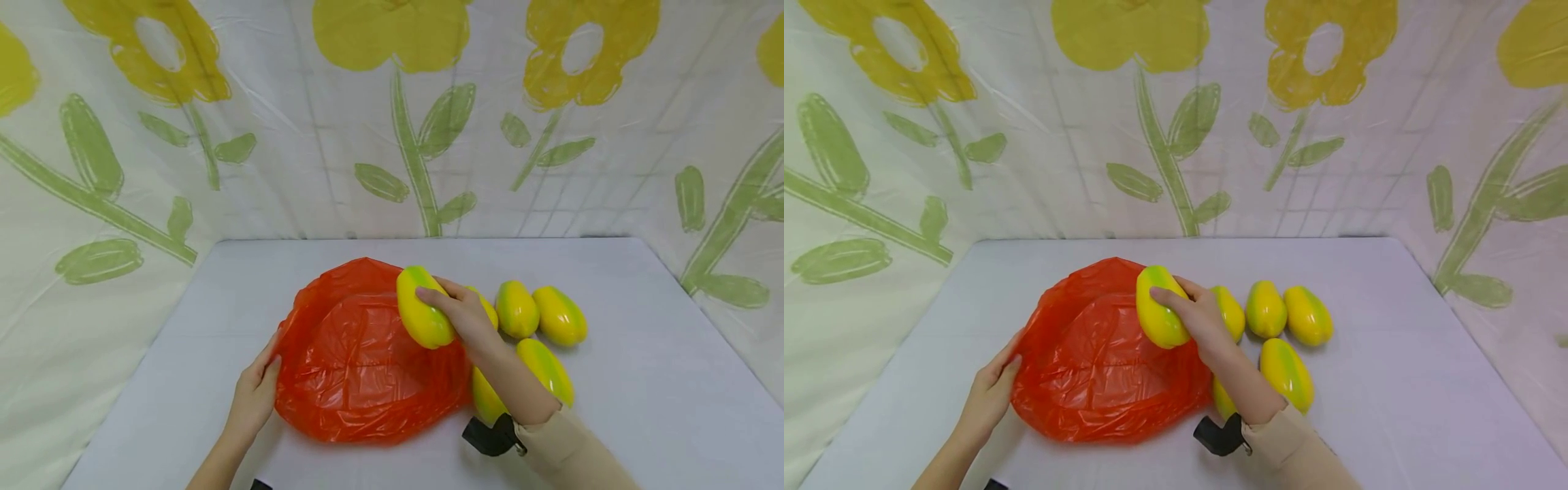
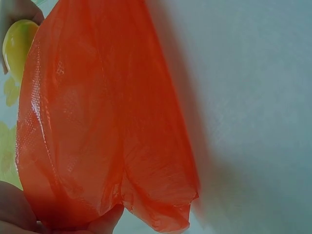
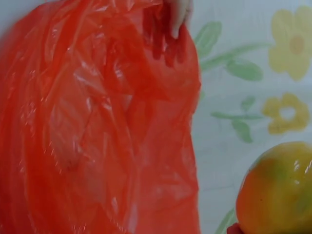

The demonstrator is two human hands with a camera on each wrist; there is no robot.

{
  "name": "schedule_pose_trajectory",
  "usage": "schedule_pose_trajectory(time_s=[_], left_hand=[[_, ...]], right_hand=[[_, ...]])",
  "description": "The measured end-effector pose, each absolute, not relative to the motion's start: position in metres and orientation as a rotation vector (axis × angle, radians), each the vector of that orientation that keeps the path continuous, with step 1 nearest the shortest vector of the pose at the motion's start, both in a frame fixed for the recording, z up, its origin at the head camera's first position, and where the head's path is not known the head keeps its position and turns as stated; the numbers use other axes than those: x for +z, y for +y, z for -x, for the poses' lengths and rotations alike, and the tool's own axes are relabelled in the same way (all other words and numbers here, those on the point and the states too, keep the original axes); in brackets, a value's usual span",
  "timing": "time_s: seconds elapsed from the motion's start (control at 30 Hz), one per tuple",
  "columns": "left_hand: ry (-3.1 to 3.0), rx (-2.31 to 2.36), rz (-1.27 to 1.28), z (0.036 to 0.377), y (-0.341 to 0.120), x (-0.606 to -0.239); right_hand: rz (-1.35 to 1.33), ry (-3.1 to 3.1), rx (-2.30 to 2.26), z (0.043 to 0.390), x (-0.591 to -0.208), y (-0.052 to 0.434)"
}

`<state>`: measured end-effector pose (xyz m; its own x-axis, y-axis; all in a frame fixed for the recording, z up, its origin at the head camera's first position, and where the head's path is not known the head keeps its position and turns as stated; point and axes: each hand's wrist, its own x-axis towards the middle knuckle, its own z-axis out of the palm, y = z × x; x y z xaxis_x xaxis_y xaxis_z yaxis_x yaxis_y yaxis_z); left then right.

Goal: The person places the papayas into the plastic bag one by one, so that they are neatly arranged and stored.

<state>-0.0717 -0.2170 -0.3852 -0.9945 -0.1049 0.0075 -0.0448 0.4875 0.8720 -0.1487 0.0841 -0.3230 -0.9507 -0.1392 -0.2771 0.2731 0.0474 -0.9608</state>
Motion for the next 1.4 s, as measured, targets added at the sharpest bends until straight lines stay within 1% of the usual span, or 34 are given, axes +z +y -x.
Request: schedule_pose_trajectory(time_s=[0.37, 0.7, 0.93, 1.03, 1.4], left_hand=[[-2.652, -1.545, -0.125, 0.073, -0.218, -0.387], [-2.639, -1.508, -0.091, 0.074, -0.218, -0.388], [-2.635, -1.489, -0.086, 0.074, -0.218, -0.388], [-2.633, -1.479, -0.079, 0.075, -0.219, -0.388], [-2.662, -1.476, -0.079, 0.078, -0.220, -0.391]], right_hand=[[-0.171, 1.937, -2.057, 0.158, -0.331, 0.048], [-0.231, 1.763, -2.154, 0.162, -0.337, -0.003], [-0.351, 1.727, -2.191, 0.160, -0.346, -0.034], [-0.363, 1.743, -2.176, 0.161, -0.351, -0.046], [-0.517, 1.733, -2.175, 0.167, -0.369, -0.067]])
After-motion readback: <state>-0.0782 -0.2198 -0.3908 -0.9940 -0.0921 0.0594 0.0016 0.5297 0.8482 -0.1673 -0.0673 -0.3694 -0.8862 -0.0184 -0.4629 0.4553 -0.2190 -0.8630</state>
